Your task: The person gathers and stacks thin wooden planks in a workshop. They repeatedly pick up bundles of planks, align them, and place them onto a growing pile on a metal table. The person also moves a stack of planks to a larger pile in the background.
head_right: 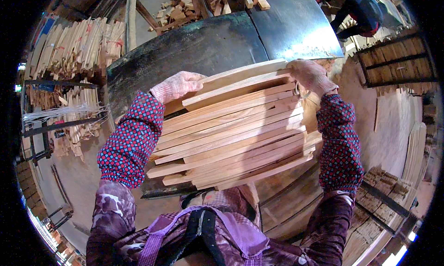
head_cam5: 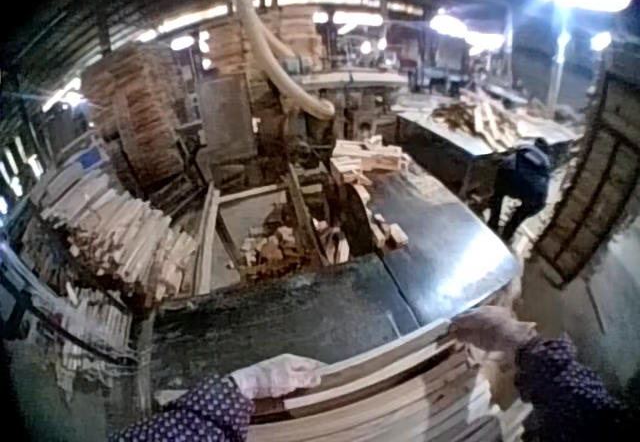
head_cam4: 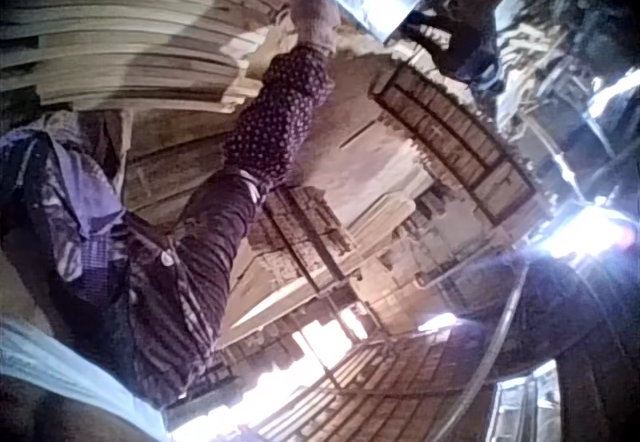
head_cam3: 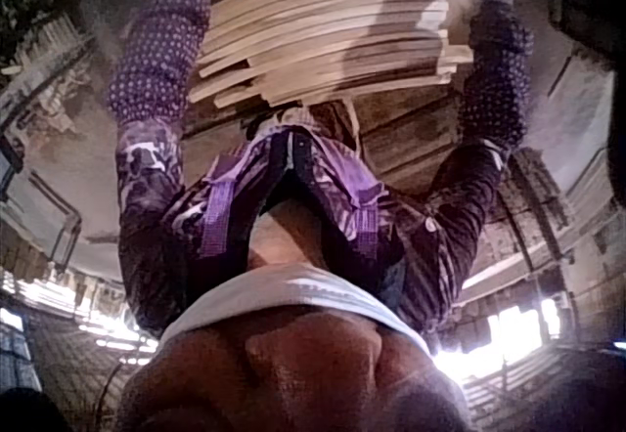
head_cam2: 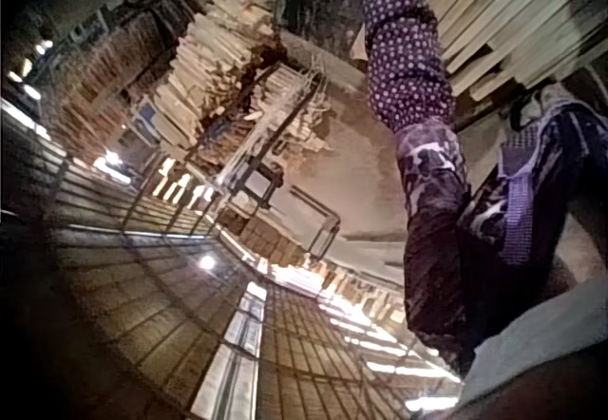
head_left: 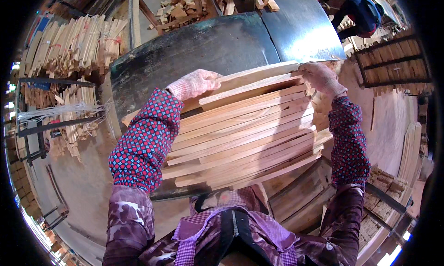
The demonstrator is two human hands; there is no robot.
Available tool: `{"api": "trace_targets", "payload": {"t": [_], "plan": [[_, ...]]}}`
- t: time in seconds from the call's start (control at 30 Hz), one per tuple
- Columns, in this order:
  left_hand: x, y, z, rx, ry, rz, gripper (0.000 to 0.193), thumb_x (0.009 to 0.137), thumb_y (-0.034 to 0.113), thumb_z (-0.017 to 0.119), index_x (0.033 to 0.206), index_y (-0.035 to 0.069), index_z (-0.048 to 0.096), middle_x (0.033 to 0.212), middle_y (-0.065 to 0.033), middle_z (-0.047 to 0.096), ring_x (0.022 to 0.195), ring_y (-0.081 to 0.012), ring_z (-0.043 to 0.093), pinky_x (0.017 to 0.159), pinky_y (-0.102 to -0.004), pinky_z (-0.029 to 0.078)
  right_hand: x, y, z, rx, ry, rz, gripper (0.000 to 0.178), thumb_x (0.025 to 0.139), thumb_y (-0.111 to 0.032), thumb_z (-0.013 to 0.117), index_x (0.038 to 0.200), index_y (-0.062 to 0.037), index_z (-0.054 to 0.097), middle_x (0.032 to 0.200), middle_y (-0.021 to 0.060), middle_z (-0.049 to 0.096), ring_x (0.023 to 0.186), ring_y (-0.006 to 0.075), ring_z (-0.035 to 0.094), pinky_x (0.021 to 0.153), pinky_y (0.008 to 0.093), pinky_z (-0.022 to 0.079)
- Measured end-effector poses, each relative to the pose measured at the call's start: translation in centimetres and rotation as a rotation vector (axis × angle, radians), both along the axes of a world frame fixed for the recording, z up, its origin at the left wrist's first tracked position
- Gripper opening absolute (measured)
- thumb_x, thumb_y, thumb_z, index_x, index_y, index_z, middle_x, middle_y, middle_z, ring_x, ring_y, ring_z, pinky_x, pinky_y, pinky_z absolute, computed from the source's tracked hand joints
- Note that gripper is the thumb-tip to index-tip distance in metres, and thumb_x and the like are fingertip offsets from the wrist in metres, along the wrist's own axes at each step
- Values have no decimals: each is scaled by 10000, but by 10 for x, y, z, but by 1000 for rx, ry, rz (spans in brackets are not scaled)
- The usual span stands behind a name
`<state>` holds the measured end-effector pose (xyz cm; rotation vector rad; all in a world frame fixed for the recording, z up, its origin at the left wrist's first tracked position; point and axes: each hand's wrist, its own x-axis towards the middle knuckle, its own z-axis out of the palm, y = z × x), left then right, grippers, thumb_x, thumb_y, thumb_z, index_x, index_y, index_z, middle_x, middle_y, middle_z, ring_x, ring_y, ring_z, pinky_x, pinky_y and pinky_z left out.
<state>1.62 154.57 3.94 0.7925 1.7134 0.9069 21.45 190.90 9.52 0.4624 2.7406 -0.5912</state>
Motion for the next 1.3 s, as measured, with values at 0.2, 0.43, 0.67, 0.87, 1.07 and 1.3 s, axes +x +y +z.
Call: {"api": "trace_targets", "payload": {"t": [0.2,0.43,0.67,0.87,1.07,1.3], "plan": [[-2,-6,-4,19,-10,-16,395,951,277,612,1227,-4,635,1068,-71,685,975,-167,593,911,-314,468,1,-4,30,-152,159,-73,249,910,-33,563,1144,-45,644,1007,65,668,933,150,624,820,300,514],[1,0,5,87,118,-137,414,952,271,588,1263,-1,616,1126,-99,684,1000,-174,596,930,-310,464,61,20,125,-232,507,-98,276,901,-5,598,1174,-36,626,1037,27,651,998,113,587,882,263,480],[30,-6,20,91,126,-63,411,953,212,582,1300,-9,583,1163,-75,668,1074,-158,574,985,-300,429,184,33,161,-376,900,-415,333,905,13,628,1235,-28,626,1110,-6,660,996,98,594,864,255,490],[44,-9,11,58,63,-5,414,945,178,606,1324,13,577,1208,-66,648,1108,-160,565,1011,-302,411,257,7,129,-480,1008,-654,345,892,14,639,1233,-34,639,1120,10,669,959,100,612,852,263,505],[47,-15,-3,15,296,9,437,938,161,617,1350,26,553,1330,-130,607,1240,-217,554,1062,-309,392,283,-20,90,-465,1001,-773,323,887,43,649,1201,-34,648,1103,14,675,985,92,615,840,255,520],[48,-13,-2,24,434,-9,441,954,197,584,1364,42,534,1347,-138,592,1255,-243,550,1064,-322,400,234,-35,74,-399,1013,-743,295,899,35,641,1187,-24,649,1083,22,680,972,88,619,873,233,502]]}}
